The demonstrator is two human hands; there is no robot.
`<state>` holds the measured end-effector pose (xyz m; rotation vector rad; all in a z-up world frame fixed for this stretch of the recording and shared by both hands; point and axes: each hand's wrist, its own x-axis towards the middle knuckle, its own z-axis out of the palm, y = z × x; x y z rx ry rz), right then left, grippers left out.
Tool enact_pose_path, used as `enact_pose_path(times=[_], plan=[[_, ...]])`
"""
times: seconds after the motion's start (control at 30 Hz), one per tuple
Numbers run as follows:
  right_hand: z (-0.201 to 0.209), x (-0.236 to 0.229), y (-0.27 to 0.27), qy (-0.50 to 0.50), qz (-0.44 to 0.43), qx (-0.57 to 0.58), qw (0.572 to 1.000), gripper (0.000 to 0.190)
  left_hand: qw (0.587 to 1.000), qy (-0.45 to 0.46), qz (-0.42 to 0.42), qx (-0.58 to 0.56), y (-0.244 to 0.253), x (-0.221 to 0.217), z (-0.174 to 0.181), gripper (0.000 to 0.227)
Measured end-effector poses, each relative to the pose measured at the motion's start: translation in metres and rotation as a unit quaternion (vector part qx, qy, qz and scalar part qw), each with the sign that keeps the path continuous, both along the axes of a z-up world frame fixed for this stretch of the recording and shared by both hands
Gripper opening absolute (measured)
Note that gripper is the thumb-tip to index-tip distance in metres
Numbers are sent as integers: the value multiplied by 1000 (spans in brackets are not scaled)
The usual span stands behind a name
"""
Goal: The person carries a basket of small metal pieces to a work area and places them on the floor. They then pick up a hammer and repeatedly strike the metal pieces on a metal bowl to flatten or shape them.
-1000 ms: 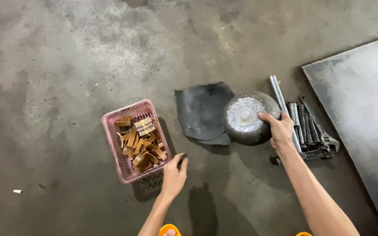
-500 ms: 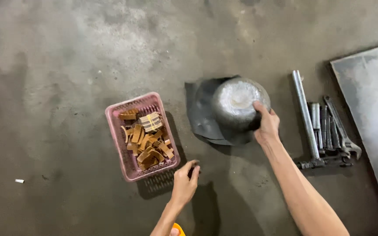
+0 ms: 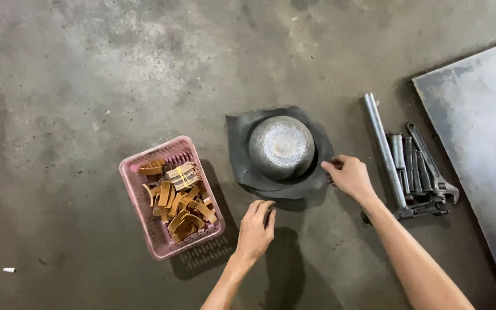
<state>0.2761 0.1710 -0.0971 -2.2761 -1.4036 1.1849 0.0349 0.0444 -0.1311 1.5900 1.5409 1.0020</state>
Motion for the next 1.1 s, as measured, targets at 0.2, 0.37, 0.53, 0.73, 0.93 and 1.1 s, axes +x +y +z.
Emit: enact_pose_path(times=[0.2,0.37,0.53,0.73,0.93,1.1], plan=[[-23,0,13,-56,28,38,997,32,997,21,10,-80,11,-13,-16,30],[-55,8,20,-63,10,67,996,34,996,-13,34,-84,44,-22,15,28],[-51,-3,24,-37,-14,56,998,30,993,-13,53,-103,71,-17,-4,37],[-59,-5,33,-13,-42,34,998,32,988,-11,60,-141,85,-11,-8,51],[-60,-4,45,43,-54,-10,998,46,973,3,10,-230,89,-2,1,75],[-51,-8,55,28,-60,-36,997,49,980,22,-2,-199,87,0,-5,78]])
